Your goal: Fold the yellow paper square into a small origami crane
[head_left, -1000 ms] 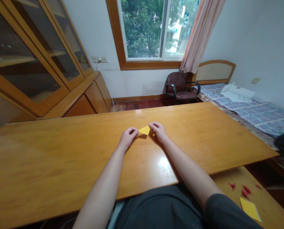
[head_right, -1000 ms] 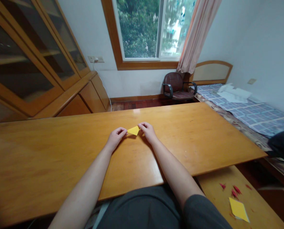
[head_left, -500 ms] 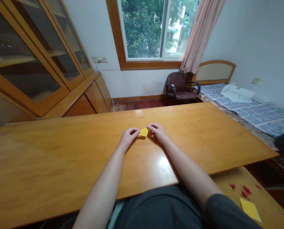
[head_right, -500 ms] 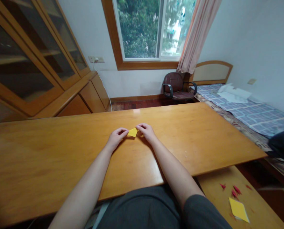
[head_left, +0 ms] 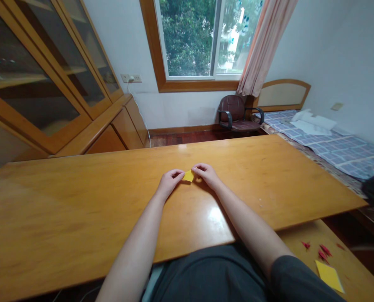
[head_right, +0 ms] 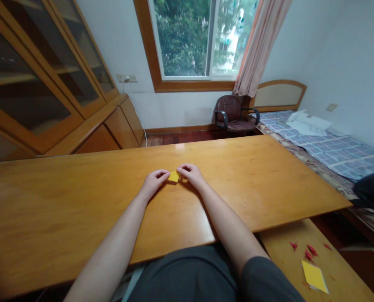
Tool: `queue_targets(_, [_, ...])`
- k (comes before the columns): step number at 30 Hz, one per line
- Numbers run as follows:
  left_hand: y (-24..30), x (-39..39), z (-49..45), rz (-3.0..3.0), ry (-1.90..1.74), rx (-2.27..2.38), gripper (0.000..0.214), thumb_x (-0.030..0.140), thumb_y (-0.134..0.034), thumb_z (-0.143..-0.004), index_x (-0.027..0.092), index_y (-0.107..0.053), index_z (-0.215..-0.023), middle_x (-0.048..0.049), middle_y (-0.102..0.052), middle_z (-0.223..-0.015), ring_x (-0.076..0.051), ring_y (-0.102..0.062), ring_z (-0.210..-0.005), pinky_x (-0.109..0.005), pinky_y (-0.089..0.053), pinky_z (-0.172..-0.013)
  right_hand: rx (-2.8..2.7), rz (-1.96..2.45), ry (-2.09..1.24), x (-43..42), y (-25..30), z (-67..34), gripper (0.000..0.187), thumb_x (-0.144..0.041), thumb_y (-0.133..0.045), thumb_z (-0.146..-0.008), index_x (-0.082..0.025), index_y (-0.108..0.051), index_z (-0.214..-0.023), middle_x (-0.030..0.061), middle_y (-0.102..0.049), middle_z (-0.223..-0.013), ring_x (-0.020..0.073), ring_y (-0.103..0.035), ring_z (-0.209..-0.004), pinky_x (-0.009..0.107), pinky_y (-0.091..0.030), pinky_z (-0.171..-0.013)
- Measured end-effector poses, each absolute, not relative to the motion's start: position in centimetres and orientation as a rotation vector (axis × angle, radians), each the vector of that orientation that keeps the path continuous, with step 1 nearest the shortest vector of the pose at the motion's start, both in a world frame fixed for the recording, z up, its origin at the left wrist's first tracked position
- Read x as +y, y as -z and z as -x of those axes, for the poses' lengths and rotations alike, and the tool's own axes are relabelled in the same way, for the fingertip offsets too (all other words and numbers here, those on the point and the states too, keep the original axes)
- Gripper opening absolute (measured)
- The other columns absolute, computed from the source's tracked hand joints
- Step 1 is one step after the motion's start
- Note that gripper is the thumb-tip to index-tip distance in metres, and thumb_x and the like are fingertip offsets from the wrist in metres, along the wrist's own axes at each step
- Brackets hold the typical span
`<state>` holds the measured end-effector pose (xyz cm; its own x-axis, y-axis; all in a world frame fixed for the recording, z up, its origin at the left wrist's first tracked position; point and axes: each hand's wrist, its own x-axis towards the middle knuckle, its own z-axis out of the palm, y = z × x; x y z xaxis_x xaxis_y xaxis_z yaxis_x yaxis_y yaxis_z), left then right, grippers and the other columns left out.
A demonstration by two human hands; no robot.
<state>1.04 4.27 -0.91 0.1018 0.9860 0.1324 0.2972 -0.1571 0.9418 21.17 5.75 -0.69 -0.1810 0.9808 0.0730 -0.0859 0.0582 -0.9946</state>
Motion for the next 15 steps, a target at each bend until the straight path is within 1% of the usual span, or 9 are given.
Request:
queue_targets(6, [0.78,4.15,-1.07,-1.633,-1.093,1.299,0.028,0.044,-0.066,-0.076,0.017,-0.071,-0.079,-0.0035,-0.070,-0.079,-0.017,-0.062,-0.073,-0.027,-0.046,-0.072,-1.289,0.977,-1.338,5.80,0.53,-21.28,0.031,-0.045,-0.074,-0.069,-0.017,-0.068,-0.080,-0.0006,-0.064,-0.070,0.0097,-0.052,-0.058,0.023,-0.039,-0.056])
queue_targets(10, [0.89,4.12,-1.23,-1.668,-1.088,1.283,0.026,0.042,-0.066,-0.076,0.017,-0.070,-0.078,-0.0032,-0.070,-0.077,-0.017,-0.061,-0.072,-0.026,-0.046,-0.071,-1.383,0.998,-1.323,5.63,0.26,-21.13,0.031,-0.045,-0.075,-0.068,-0.016,-0.069,-0.078,0.0007,-0.065,-0.069,0.0109,-0.052,-0.059,0.023,-0.040,-0.057])
queue_targets(15, [0.86,4.00,-1.41,-1.733,-1.064,1.291,0.025,0.042,-0.064,-0.078,0.017,-0.071,-0.078,-0.0035,-0.071,-0.078,-0.017,-0.061,-0.073,-0.026,-0.046,-0.070,-1.518,1.056,-1.263,5.50,0.26,-20.85,0.031,-0.045,-0.074,-0.068,-0.015,-0.071,-0.075,0.0007,-0.064,-0.064,0.0098,-0.048,-0.055,0.023,-0.036,-0.054])
